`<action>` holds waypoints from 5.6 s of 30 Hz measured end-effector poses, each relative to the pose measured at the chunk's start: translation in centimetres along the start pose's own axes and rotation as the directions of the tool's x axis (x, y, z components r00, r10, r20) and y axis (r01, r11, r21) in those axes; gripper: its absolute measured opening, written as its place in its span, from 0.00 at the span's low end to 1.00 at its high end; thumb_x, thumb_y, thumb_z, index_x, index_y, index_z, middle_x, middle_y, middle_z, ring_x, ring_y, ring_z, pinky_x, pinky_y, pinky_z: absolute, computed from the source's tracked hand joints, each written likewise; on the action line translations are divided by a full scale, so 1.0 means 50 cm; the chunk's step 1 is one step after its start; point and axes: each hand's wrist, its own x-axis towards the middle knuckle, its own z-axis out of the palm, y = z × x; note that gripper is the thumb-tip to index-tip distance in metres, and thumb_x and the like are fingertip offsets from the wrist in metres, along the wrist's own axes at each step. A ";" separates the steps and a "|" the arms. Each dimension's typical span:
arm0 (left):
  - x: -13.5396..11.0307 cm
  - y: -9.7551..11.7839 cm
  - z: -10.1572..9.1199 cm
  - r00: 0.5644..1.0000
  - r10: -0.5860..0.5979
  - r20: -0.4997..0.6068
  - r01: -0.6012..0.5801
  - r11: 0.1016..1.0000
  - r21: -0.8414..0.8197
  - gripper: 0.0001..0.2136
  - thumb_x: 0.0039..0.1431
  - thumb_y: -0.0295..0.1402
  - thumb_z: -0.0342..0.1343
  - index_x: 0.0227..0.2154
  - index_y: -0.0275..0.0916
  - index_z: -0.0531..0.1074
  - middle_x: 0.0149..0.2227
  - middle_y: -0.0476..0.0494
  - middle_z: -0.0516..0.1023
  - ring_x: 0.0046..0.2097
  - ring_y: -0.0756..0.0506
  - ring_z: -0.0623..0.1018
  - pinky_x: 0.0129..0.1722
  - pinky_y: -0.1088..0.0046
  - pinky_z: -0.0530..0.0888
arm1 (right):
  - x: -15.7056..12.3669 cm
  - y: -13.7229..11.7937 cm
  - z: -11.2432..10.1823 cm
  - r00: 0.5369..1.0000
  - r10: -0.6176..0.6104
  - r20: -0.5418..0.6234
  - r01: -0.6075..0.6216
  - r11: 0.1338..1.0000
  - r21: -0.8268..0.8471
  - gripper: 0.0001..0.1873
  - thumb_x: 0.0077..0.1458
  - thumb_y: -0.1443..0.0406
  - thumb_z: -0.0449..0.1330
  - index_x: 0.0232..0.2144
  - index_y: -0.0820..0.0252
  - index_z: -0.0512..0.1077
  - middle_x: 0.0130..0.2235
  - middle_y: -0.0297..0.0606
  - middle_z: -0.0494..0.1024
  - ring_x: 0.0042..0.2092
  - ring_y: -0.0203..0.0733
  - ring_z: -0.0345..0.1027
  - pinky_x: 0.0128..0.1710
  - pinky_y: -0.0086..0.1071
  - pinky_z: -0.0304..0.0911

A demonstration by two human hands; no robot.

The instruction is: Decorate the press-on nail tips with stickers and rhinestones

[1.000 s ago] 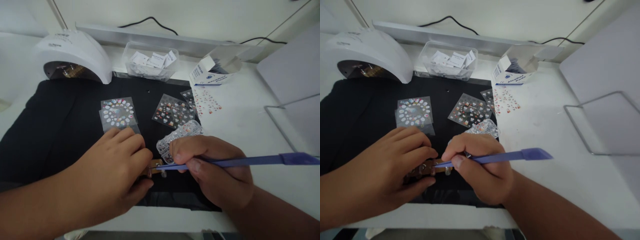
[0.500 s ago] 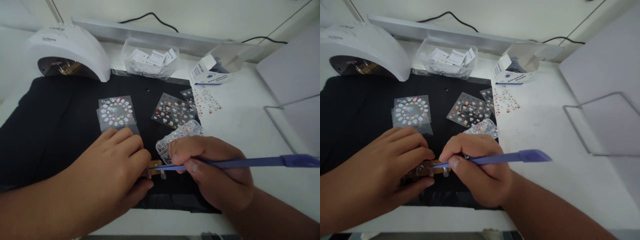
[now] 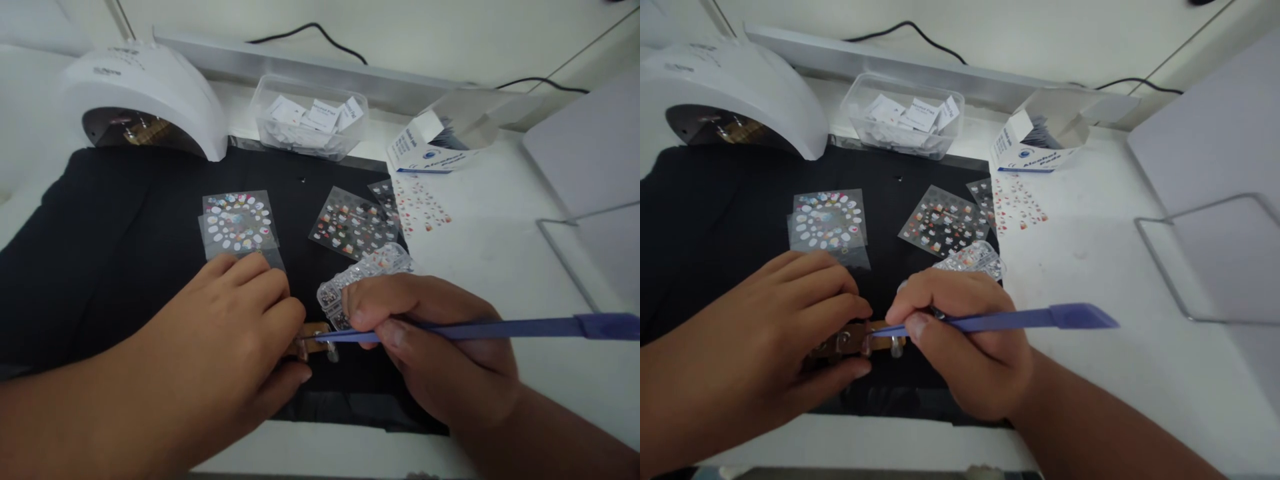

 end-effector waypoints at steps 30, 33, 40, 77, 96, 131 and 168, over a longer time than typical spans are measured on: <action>-0.009 0.002 -0.026 0.993 0.106 -0.050 -0.108 0.994 -0.034 0.06 0.59 0.26 0.54 0.30 0.41 0.74 0.29 0.48 0.71 0.32 0.42 0.70 0.30 0.59 0.66 | 0.000 0.003 0.000 1.000 0.005 -0.002 -0.005 1.000 -0.007 0.10 0.63 0.68 0.53 0.36 0.55 0.75 0.25 0.30 0.71 0.26 0.36 0.66 0.25 0.33 0.60; -0.011 0.000 -0.022 0.994 0.095 -0.052 -0.098 0.994 -0.043 0.06 0.60 0.26 0.54 0.34 0.42 0.75 0.30 0.48 0.71 0.34 0.41 0.70 0.32 0.59 0.67 | 0.001 0.002 -0.001 1.000 0.004 -0.002 -0.004 1.000 -0.014 0.11 0.62 0.69 0.53 0.36 0.55 0.75 0.25 0.31 0.72 0.26 0.36 0.66 0.25 0.33 0.60; -0.003 0.000 -0.018 0.996 0.075 -0.049 -0.078 0.994 -0.072 0.10 0.63 0.27 0.53 0.26 0.39 0.72 0.29 0.47 0.70 0.34 0.41 0.69 0.32 0.59 0.67 | 0.002 0.002 0.000 1.000 -0.007 -0.023 0.006 0.999 -0.046 0.11 0.61 0.71 0.53 0.34 0.56 0.75 0.25 0.31 0.72 0.26 0.36 0.67 0.24 0.33 0.60; -0.004 0.002 0.003 0.994 0.069 -0.086 -0.081 0.986 -0.144 0.03 0.63 0.26 0.58 0.34 0.39 0.73 0.36 0.49 0.80 0.43 0.43 0.76 0.46 0.58 0.65 | 0.018 -0.015 -0.012 0.921 0.175 -0.347 -0.096 0.968 0.233 0.07 0.48 0.70 0.62 0.25 0.56 0.80 0.19 0.32 0.73 0.20 0.36 0.62 0.18 0.33 0.54; -0.003 0.002 0.000 0.994 0.072 -0.080 -0.084 0.984 -0.159 0.04 0.62 0.25 0.60 0.36 0.41 0.75 0.38 0.50 0.81 0.45 0.43 0.77 0.48 0.60 0.65 | 0.024 -0.017 -0.012 0.898 0.214 -0.385 -0.094 0.947 0.306 0.08 0.45 0.71 0.60 0.22 0.56 0.79 0.18 0.31 0.71 0.19 0.35 0.60 0.20 0.34 0.55; 0.000 -0.075 -0.068 0.830 -0.276 -0.484 0.328 0.944 0.024 0.06 0.64 0.35 0.53 0.41 0.40 0.67 0.46 0.42 0.73 0.51 0.39 0.73 0.55 0.57 0.68 | 0.033 0.008 -0.035 0.929 0.233 -0.289 -0.050 0.849 0.526 0.05 0.52 0.67 0.63 0.25 0.61 0.78 0.20 0.31 0.71 0.21 0.33 0.64 0.20 0.30 0.57; 0.008 -0.048 -0.028 0.955 0.164 -0.246 -0.073 0.937 0.342 0.20 0.58 0.26 0.59 0.53 0.33 0.66 0.38 0.39 0.81 0.37 0.38 0.81 0.35 0.57 0.78 | 0.015 -0.026 0.030 0.932 -0.361 -0.023 0.361 0.933 -0.003 0.13 0.66 0.60 0.53 0.40 0.59 0.76 0.30 0.39 0.79 0.39 0.43 0.77 0.48 0.46 0.73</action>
